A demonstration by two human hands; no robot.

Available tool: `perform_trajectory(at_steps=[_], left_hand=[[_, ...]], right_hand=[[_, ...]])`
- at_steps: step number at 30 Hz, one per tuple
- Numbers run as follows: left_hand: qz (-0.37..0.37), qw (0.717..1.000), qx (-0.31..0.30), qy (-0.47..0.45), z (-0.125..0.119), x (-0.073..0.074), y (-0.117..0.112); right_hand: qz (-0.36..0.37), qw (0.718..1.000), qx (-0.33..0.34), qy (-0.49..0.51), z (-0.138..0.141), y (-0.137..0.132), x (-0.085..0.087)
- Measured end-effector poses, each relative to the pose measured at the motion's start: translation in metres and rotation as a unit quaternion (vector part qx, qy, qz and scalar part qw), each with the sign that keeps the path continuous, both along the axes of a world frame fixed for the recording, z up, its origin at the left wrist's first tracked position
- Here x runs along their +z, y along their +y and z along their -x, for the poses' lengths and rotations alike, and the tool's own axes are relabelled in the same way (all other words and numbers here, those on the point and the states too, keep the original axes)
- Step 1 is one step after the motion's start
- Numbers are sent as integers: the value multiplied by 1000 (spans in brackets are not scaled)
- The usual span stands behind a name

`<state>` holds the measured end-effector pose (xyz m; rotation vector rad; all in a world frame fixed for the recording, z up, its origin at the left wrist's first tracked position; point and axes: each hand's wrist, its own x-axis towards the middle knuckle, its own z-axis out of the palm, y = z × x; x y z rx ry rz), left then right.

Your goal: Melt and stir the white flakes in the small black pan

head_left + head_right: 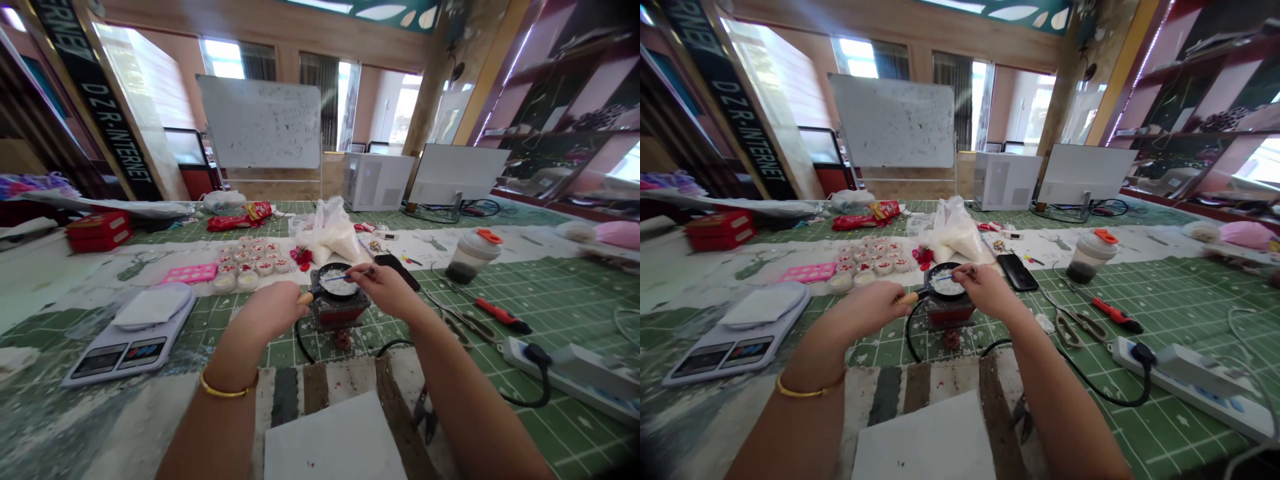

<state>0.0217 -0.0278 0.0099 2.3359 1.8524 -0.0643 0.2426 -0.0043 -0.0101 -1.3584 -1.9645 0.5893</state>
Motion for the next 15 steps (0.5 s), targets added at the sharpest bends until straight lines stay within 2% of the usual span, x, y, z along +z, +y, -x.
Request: perform_trajectory(at_steps=[2, 6, 7, 12, 13, 15], left_hand=[[-8, 1000, -3, -5, 1, 0, 0], [-20, 1000, -9, -8, 2, 0, 0], [-19, 1000, -9, -6, 2, 0, 0], [-21, 1000, -13, -2, 2, -1, 0], [-23, 1000, -13, -3, 3, -2, 0], [-30, 999, -14, -4, 3, -2, 0]], right_hand=[[5, 1000, 5, -12, -4, -3, 4], [-36, 987, -126, -93, -11, -5, 11], [-43, 985, -134, -101, -10, -6, 11], [-8, 997, -8, -78, -5, -10, 11], [-12, 996, -19, -87, -7, -11, 12], [-35, 988, -85, -121, -10, -12, 13]])
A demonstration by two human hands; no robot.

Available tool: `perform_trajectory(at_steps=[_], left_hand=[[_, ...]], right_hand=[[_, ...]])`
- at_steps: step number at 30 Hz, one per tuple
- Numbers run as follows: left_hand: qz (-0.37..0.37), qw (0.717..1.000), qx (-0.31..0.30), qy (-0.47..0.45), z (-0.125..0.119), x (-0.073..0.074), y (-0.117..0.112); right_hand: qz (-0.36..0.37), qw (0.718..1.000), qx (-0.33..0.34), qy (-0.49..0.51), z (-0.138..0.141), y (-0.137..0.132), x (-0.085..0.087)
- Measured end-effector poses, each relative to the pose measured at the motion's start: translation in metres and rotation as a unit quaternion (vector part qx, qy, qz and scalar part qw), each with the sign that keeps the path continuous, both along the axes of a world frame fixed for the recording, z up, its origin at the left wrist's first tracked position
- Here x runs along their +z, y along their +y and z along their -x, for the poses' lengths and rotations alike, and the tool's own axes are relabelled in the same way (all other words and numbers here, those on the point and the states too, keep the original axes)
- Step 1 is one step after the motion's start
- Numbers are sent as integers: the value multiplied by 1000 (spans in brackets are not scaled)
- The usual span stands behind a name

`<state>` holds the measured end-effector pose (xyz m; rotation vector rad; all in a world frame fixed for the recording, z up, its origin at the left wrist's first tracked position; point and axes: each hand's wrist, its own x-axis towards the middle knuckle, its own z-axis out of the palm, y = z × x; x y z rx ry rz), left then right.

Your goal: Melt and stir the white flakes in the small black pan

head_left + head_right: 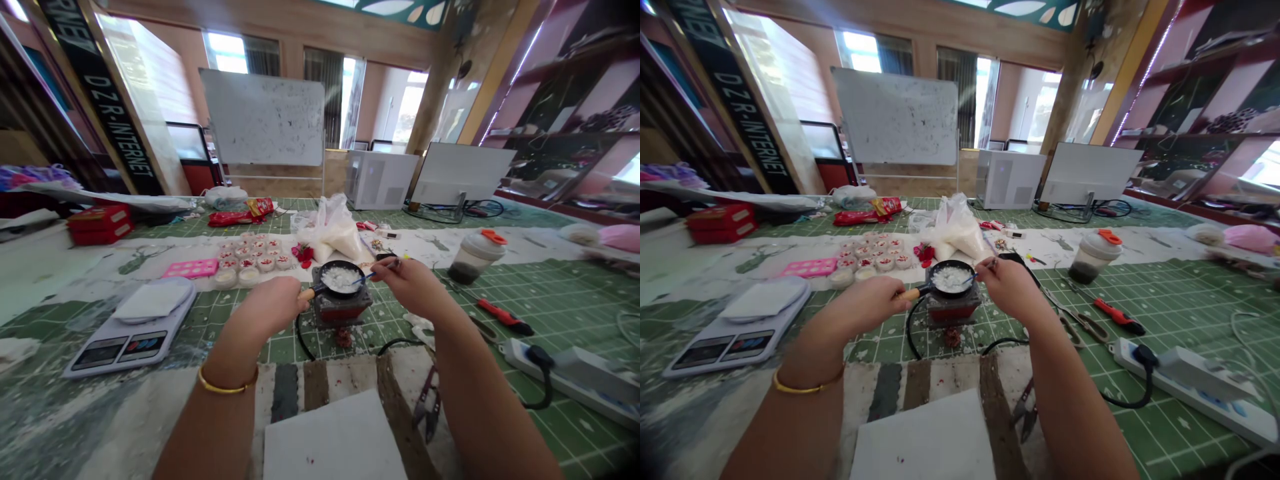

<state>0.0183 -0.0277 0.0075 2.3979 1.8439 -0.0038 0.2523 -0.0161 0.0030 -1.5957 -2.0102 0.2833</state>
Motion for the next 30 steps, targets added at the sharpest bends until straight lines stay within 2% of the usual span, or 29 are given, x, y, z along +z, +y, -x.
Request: perform_trajectory(at_steps=[2, 3, 7, 8, 11, 13, 18, 19, 22, 23, 24, 27, 28, 30], left_hand=[[0, 1000, 2, 1, 0, 0, 0], [4, 1000, 3, 1, 0, 0, 0], [15, 1000, 7, -1, 1, 3, -1], [17, 1000, 5, 0, 1, 3, -1], [17, 1000, 3, 5, 1, 3, -1], [13, 1000, 2, 5, 1, 3, -1], [15, 1000, 1, 4, 2, 4, -1], [16, 1000, 2, 5, 2, 4, -1], [16, 1000, 3, 11, 2, 4, 0], [15, 1000, 3, 11, 2, 4, 0], [16, 1000, 4, 10, 1, 3, 0], [20, 1000, 5, 5, 0, 3, -1], [21, 1000, 5, 5, 0, 4, -1], [19, 1000, 4, 7, 1, 4, 0]], right_hand=[[-20, 998, -48, -27, 0, -1, 1], [-18, 999, -42, -28, 1, -2, 1], [34, 996, 83, 7, 4, -8, 3], [36, 996, 82, 6, 3, -8, 4], [-1, 1000, -14, -24, 0, -5, 3], [-14, 999, -41, -28, 2, -2, 1], [39, 995, 91, 17, 7, -7, 3], [37, 996, 83, 9, 5, -9, 6], [-3, 999, -9, -38, 2, -14, 10], [-14, 999, -21, -44, 3, -15, 9], [-16, 999, -9, -40, 6, -14, 7], [5, 997, 82, 2, 15, -9, -2], [7, 996, 86, 11, 17, -6, -4], [-1, 999, 41, 4, 15, -2, -6]])
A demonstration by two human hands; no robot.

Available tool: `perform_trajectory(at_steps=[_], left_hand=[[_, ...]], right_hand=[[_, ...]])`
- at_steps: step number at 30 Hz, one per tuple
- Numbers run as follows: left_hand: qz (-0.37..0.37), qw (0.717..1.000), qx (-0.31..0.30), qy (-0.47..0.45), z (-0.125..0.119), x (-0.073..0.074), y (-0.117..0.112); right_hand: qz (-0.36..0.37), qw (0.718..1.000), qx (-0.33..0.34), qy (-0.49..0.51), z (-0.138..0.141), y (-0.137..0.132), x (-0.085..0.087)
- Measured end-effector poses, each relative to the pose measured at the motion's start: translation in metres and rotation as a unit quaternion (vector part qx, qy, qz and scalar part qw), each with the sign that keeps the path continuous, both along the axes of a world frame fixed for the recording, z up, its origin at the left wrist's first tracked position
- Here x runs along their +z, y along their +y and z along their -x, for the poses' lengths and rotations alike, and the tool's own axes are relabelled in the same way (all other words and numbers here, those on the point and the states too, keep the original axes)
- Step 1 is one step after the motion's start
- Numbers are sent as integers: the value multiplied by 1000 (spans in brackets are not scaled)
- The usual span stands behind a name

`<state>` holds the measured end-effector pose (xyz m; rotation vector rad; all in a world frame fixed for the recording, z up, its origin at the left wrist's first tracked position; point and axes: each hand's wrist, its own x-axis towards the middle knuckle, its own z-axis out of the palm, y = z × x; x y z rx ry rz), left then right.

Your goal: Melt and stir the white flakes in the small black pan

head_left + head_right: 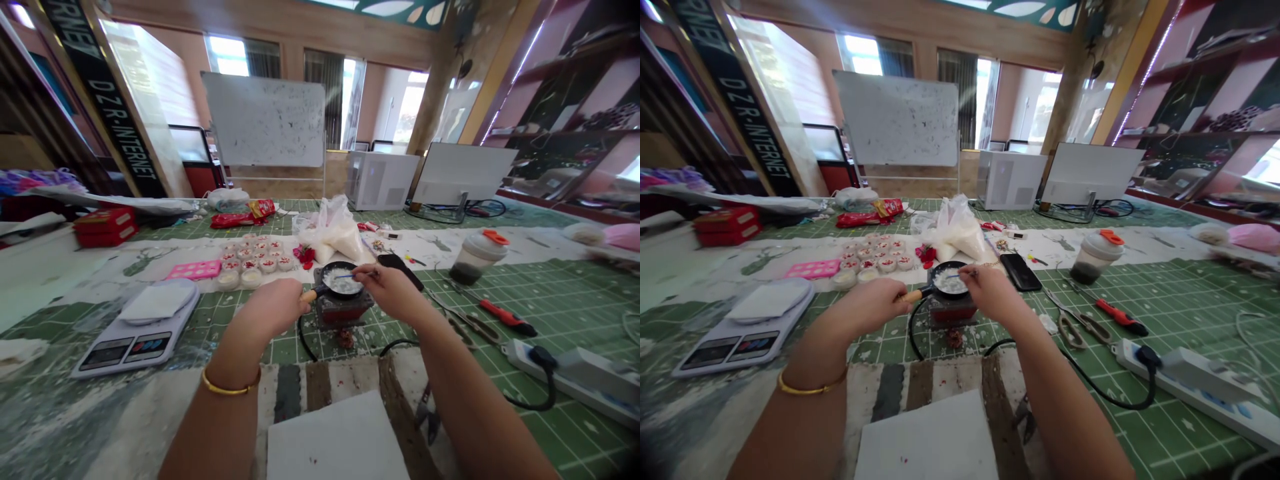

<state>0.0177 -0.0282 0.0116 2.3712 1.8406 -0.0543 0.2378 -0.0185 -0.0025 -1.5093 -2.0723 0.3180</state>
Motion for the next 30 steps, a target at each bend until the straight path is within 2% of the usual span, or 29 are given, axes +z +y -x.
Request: perform_trajectory(at_steps=[2, 3, 6, 8, 12, 13, 17, 18, 23, 28, 30], left_hand=[[1, 1000, 1, 2, 0, 0, 1], [2, 1000, 0, 2, 0, 0, 1], [5, 1000, 4, -1, -1, 0, 1], [8, 1000, 9, -3, -2, 1, 0], [16, 1000, 11, 0, -3, 3, -2], [16, 1000, 9, 1, -3, 2, -1], [-1, 1000, 1, 0, -2, -1, 0], [-5, 1000, -1, -2, -2, -2, 0], [0, 1000, -1, 2, -2, -3, -1], [1, 1000, 4, -2, -2, -2, -1], [3, 1000, 4, -3, -2, -2, 0]], right_hand=[[-14, 998, -46, -26, -6, 0, 3], [-15, 998, -47, -38, -9, -2, 5], [-2, 999, 28, -32, -9, -7, 8], [0, 998, 50, -23, -6, -6, 7], [-22, 997, -37, -60, -7, -2, 6], [-21, 997, -36, -67, -8, -2, 7], [-6, 997, 68, -38, -4, -8, 7], [-8, 997, 76, -32, -2, -8, 6], [-32, 997, -18, -66, -4, -4, 4], [-14, 997, 70, -34, 0, -6, 3], [-32, 998, 39, -45, 2, -3, 2]])
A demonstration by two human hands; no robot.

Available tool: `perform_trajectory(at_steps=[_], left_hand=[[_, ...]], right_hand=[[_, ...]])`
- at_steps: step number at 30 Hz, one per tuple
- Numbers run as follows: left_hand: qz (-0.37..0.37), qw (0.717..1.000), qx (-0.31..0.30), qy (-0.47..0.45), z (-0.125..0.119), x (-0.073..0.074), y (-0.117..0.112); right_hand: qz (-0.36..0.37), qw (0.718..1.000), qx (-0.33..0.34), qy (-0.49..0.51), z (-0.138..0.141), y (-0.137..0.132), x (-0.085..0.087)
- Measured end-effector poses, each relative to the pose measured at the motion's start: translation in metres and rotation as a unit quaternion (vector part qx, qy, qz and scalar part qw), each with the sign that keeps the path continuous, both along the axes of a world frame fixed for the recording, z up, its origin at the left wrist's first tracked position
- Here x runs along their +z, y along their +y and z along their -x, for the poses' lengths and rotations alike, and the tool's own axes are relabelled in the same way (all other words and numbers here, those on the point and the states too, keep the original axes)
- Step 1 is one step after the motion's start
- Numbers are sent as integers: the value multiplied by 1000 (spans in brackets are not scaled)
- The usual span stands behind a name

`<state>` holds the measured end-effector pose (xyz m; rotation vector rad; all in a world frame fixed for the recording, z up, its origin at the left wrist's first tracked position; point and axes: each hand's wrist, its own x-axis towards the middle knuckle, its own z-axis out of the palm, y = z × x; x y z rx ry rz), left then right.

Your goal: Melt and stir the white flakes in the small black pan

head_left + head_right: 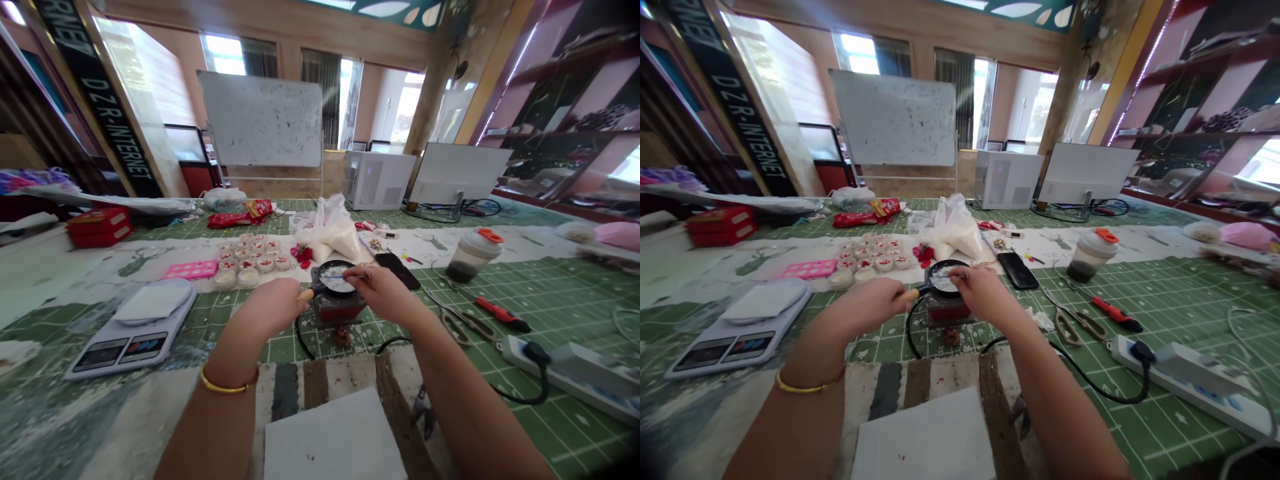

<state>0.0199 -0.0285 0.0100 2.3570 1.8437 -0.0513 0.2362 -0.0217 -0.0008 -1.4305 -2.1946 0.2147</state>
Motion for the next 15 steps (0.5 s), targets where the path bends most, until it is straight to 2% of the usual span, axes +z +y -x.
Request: perform_trajectory(at_steps=[3, 8, 9, 13, 15], left_hand=[[6, 1000, -1, 6, 0, 0, 1], [6, 1000, 1, 1, -1, 1, 1], [6, 1000, 2, -2, -1, 1, 1], [9, 1000, 3, -1, 0, 1, 1], [7, 1000, 0, 3, 0, 1, 1]], right_hand=[[-11, 997, -64, -29, -4, 0, 2], [36, 998, 52, 5, -5, -7, 6], [30, 999, 45, 6, -4, -6, 5], [-6, 998, -54, -29, -8, -2, 4], [12, 999, -36, -26, -11, -4, 6]])
